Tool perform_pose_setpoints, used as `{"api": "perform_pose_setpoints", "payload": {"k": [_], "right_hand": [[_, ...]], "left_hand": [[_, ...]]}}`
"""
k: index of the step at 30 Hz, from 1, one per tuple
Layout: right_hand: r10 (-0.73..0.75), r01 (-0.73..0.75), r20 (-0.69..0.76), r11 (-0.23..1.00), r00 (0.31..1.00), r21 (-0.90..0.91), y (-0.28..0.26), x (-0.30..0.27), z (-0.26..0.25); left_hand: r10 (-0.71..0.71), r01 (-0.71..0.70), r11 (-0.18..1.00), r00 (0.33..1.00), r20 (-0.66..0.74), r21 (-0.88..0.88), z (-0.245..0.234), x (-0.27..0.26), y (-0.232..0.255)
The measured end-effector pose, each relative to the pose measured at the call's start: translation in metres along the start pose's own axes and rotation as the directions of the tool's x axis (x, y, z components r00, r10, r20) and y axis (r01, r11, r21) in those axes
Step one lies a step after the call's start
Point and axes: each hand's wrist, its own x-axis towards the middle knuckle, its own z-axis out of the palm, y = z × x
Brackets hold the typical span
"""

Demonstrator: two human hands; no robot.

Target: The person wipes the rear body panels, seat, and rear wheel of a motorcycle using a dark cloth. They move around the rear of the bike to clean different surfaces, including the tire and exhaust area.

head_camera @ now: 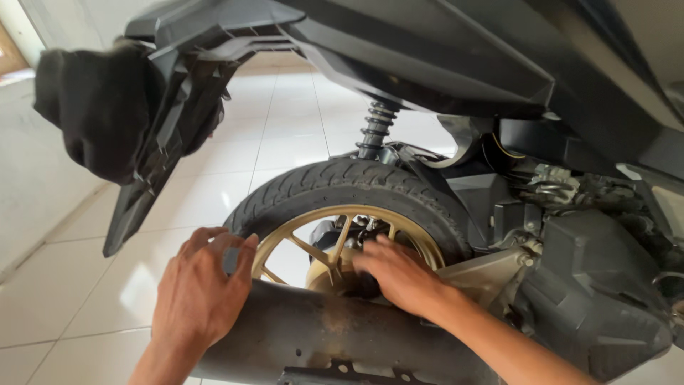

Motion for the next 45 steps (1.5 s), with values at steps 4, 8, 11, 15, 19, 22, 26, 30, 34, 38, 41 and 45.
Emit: {"api": "perform_pose_setpoints", "payload": {"k": [4, 8, 11, 15, 19, 22, 26, 30, 34, 38, 41, 45], "right_hand": [[0.147, -0.147, -0.022, 0.989, 0.989, -0.014, -0.019, -0.014, -0.037], [0.805, -0.755, 0.004, 0.555, 0.594, 0.348, -0.031, -0.005, -0.079], [0.184, -0.224, -0.352, 0.972, 0.918, -0.076, -0.025, 0.001, -0.086], [-0.049, -0.01, -0.158, 0.936, 0.986, -0.352, 0.004, 0.005, -0.051], [-0.229, 0.175, -0.111, 0.916, 0.967, -0.362, 0.032, -0.019, -0.032], [0.321, -0.244, 0.299, 0.933, 0.899, -0.266, 0.04, -0.03, -0.041], [0.505, -0.503, 0.156, 0.862, 0.849, -0.054, 0.022, -0.029, -0.067], [0.146, -0.149, 0.03, 0.975, 0.989, 0.166, -0.017, -0.014, -0.058], [0.114, -0.197, 0.348, 0.957, 0.931, 0.214, -0.026, -0.027, -0.055], [0.277, -0.336, 0.379, 0.937, 0.883, 0.097, -0.014, -0.046, -0.072], [0.398, -0.399, 0.284, 0.915, 0.872, -0.057, -0.002, -0.062, -0.091], [0.479, -0.427, 0.087, 0.84, 0.874, -0.335, -0.008, -0.089, -0.098]], "left_hand": [[0.017, -0.017, 1.0, 0.999, -0.03, -0.022, 0.0, -0.004, -0.002], [0.01, -0.01, 1.0, 1.0, -0.017, -0.024, -0.002, -0.004, -0.004], [0.016, -0.017, 0.999, 1.0, -0.024, -0.043, -0.003, -0.004, -0.004], [0.011, -0.012, 0.999, 1.0, -0.01, -0.031, -0.004, -0.005, -0.003], [0.029, -0.032, 0.997, 0.998, -0.052, -0.071, -0.006, -0.009, -0.005], [0.041, -0.044, 0.998, 0.998, -0.053, -0.05, -0.001, -0.009, -0.007], [0.016, -0.017, 0.999, 1.0, -0.014, -0.028, 0.0, -0.005, -0.007], [0.042, -0.043, 0.999, 0.998, -0.051, -0.019, -0.001, -0.009, -0.005], [-0.031, 0.032, 1.0, 0.999, 0.022, -0.001, -0.002, -0.008, -0.003], [-0.056, 0.056, 0.998, 0.997, 0.044, -0.001, -0.003, -0.007, -0.003], [-0.066, 0.066, 0.998, 0.996, 0.052, 0.012, -0.003, -0.007, -0.004], [-0.064, 0.064, 0.998, 0.997, 0.049, 0.003, -0.002, -0.006, -0.004]]}}
